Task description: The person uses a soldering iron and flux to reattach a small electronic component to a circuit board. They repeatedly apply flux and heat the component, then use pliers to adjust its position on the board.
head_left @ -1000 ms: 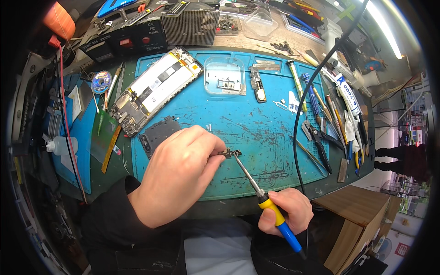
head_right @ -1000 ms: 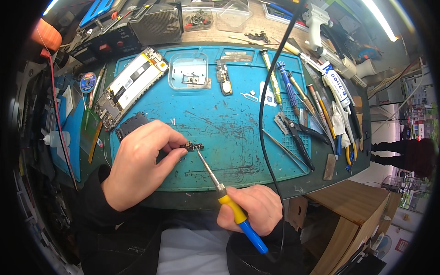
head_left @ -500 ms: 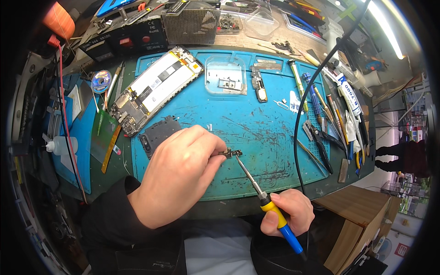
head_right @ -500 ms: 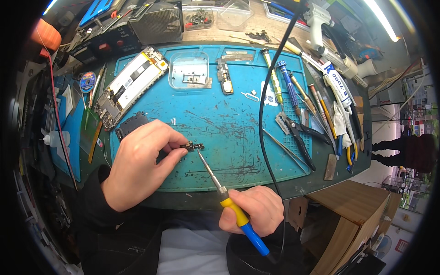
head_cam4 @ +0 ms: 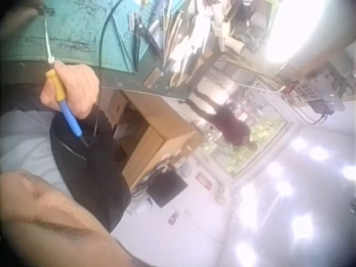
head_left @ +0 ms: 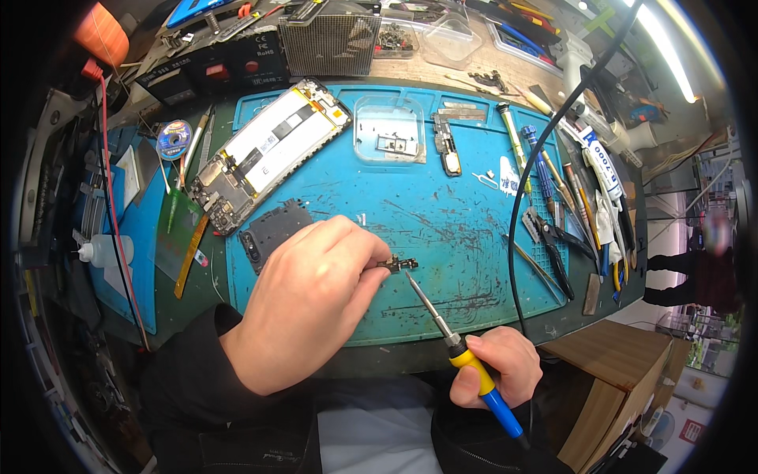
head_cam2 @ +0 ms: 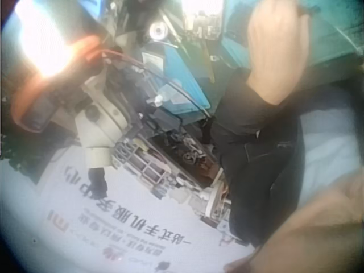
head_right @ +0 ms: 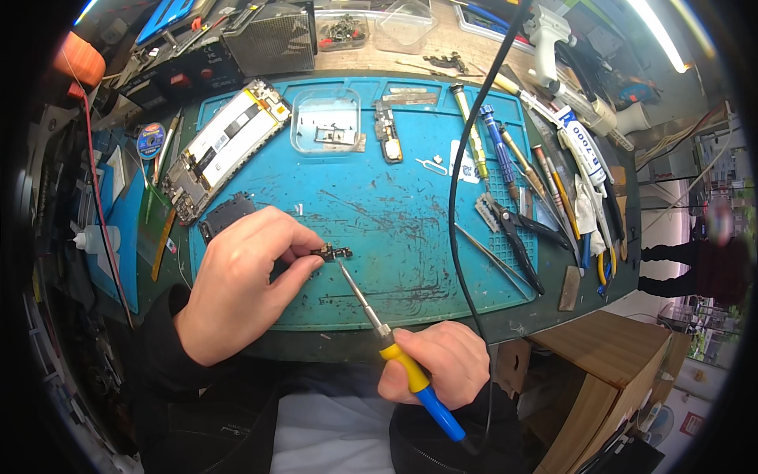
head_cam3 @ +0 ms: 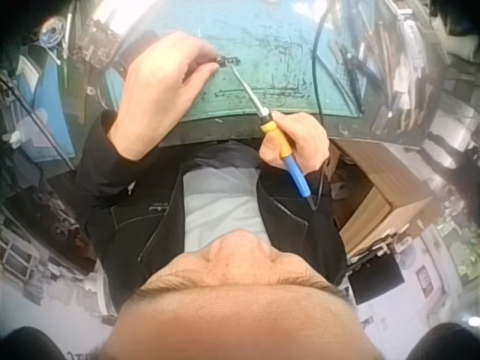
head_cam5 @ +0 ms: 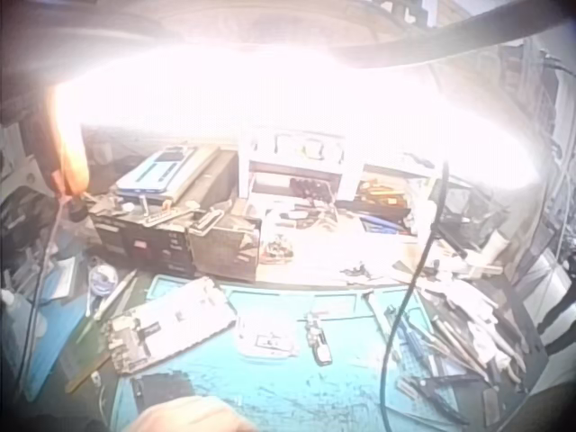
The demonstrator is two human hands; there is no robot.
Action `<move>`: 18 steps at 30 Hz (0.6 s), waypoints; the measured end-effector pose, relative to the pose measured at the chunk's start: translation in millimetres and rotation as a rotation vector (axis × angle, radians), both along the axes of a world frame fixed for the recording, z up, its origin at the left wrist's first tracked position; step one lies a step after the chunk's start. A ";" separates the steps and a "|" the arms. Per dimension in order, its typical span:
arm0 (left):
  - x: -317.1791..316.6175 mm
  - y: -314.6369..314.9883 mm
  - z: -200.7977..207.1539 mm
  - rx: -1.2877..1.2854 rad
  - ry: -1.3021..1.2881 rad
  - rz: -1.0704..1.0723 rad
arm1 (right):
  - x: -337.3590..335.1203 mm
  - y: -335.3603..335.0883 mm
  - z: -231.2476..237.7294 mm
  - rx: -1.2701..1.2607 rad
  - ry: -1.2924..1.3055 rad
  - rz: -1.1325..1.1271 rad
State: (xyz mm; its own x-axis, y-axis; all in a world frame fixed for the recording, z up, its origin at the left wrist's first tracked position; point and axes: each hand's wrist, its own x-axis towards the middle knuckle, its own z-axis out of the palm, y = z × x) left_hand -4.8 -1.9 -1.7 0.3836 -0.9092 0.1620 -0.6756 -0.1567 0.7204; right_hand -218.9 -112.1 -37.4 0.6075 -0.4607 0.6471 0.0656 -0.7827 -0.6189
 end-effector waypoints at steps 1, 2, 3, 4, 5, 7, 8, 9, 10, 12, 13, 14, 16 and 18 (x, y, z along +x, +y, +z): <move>0.0 0.4 0.2 0.001 0.002 -0.001 | -0.1 0.8 -1.7 0.008 -0.025 -0.005; -0.2 1.2 0.4 0.002 0.003 -0.003 | -1.6 1.5 -2.9 0.016 -0.027 0.001; -0.1 0.6 1.7 -0.006 -0.001 0.000 | -3.7 -0.1 -2.0 0.014 -0.036 0.007; -0.5 1.2 1.5 -0.012 -0.005 0.002 | -5.9 -0.3 -1.9 0.014 -0.046 0.014; -1.1 2.9 1.0 -0.017 -0.011 0.005 | -8.3 3.4 -5.0 0.157 -0.105 0.006; -1.6 1.2 -0.4 -0.044 -0.032 0.011 | -14.5 4.2 -7.0 0.382 -0.229 -0.013; -2.1 -0.7 -0.5 -0.065 -0.043 0.011 | -18.5 0.9 -4.5 0.499 -0.279 -0.018; -3.2 -2.6 -1.1 -0.073 -0.051 0.012 | -20.3 -7.0 -0.2 0.530 -0.294 -0.061; -3.0 -1.8 -3.1 -0.121 -0.070 0.006 | -20.7 -16.0 8.8 0.557 -0.308 -0.096; -2.0 -1.9 -10.0 -0.212 -0.111 -0.006 | -20.0 -42.5 50.4 0.546 -0.392 -0.045; -1.3 2.1 -11.2 -0.198 -0.114 -0.027 | -25.6 -61.2 62.7 0.454 -0.436 -0.083; 1.4 2.6 -10.8 -0.222 -0.132 -0.040 | -30.7 -80.8 89.0 0.440 -0.451 -0.036; 0.2 4.2 -10.4 -0.248 -0.154 -0.080 | -23.9 -112.2 152.4 0.444 -0.511 0.043; -6.4 7.6 -10.0 -0.232 -0.170 -0.079 | 2.9 -147.8 193.0 0.393 -0.473 -0.034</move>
